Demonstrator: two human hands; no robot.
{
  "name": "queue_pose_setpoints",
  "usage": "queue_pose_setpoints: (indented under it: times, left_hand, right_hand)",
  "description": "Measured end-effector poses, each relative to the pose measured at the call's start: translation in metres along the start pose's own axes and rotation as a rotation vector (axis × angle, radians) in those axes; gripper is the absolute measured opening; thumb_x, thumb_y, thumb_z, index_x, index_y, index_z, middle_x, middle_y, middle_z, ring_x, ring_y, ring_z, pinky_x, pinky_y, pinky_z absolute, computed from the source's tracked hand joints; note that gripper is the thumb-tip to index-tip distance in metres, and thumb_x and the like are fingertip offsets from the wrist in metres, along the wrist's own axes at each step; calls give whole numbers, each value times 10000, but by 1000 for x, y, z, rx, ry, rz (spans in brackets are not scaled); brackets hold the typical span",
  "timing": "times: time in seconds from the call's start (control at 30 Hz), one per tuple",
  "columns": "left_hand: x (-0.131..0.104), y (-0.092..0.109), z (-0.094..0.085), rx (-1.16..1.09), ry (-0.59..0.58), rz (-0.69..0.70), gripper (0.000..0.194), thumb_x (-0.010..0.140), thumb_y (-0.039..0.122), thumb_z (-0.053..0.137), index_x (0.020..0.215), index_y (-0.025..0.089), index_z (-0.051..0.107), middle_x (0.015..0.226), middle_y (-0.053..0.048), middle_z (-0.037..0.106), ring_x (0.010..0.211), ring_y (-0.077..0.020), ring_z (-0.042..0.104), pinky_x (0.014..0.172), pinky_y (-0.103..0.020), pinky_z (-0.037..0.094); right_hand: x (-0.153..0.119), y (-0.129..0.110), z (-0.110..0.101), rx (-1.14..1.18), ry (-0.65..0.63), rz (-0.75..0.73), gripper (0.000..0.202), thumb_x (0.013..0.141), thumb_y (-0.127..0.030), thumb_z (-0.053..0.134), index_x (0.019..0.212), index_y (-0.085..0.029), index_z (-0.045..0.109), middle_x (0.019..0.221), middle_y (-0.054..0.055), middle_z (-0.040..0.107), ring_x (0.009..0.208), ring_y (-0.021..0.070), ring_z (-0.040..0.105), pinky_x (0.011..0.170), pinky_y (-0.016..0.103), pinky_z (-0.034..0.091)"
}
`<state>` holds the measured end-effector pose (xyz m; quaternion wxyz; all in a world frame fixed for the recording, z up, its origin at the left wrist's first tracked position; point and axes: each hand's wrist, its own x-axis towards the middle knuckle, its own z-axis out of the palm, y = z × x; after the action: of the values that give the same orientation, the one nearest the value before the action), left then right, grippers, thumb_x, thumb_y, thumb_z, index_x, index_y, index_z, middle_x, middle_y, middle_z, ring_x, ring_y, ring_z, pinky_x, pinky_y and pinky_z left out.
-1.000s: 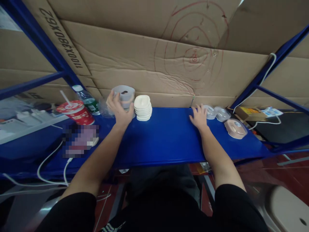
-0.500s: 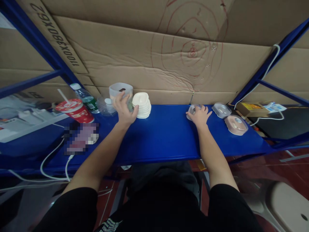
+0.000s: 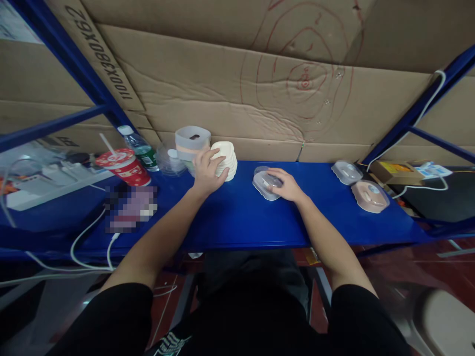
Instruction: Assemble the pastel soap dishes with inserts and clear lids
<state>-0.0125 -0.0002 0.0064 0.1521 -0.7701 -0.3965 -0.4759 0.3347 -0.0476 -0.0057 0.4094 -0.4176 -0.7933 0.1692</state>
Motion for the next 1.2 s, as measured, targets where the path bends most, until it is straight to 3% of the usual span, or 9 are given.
queue_pose_setpoints:
  times: [0.13,0.3,0.37,0.47,0.6,0.67,0.83,1.07,1.2]
  left_hand:
    - [2,13,-1,-4,-136,137,488,985,548,659,1319,206,751,1220,-175,762,1174,-369,670,1027,-534,467]
    - [1,40,-2,-61,-290,344,484,1096,533,498,1326,201,763,936,-101,789,901,-268,704,824,-416,501]
    - [2,41,-4,-100,-264,333,427,1119,448,446,1233,222,790,945,-80,801,874,-233,707,814,-392,504]
    - [7,17,-14,-119,-11,162,426,1115,440,436,1104,207,792,917,-73,794,840,-212,707,815,-381,526]
    - [16,-58,-45,-2,498,-344,498,1122,546,427,1142,143,720,1022,-110,764,943,-235,701,881,-430,562]
    - [18,-98,-61,32,628,-526,573,1122,616,409,1203,115,677,1096,-118,740,1029,-252,683,961,-488,557]
    - [10,-146,-71,72,608,-798,542,1074,667,533,1185,158,684,1035,-84,731,1055,-264,682,966,-504,555]
    - [2,-122,-62,100,284,-899,531,947,491,715,1337,131,697,945,-113,766,1087,-357,736,1052,-530,529]
    - [6,-115,-63,81,306,-928,558,923,493,727,1341,126,684,879,-97,746,1038,-358,733,1054,-524,524]
  right_hand:
    - [1,-17,2,354,93,41,659,851,-771,760,1324,-313,786,1383,90,777,1306,367,717,1175,599,519]
    - [-3,-40,14,692,-202,78,760,804,-842,765,1331,-294,783,1260,93,826,1156,359,791,1069,568,599]
    - [-3,-43,17,734,-194,85,829,811,-904,703,1373,-297,752,1294,106,813,1180,357,786,1077,575,597]
    - [-1,-37,13,634,5,98,898,802,-968,636,1385,-291,718,1348,135,785,1224,355,766,1111,584,580]
    - [3,-18,-4,372,199,198,777,810,-875,738,1304,-276,734,1244,138,811,1142,339,786,1082,561,606]
    - [4,-8,-8,321,252,242,709,817,-832,766,1252,-272,748,1190,128,821,1058,325,801,1037,555,628]
    - [4,9,-1,270,317,299,686,773,-792,815,1183,-244,765,1058,99,827,952,305,797,983,556,640]
    - [2,9,4,114,271,276,657,810,-749,781,1199,-219,763,1054,109,824,987,316,780,1012,574,617]
    - [1,7,2,-1,237,225,597,864,-690,750,1223,-212,761,1121,127,818,1054,332,776,1069,597,583]
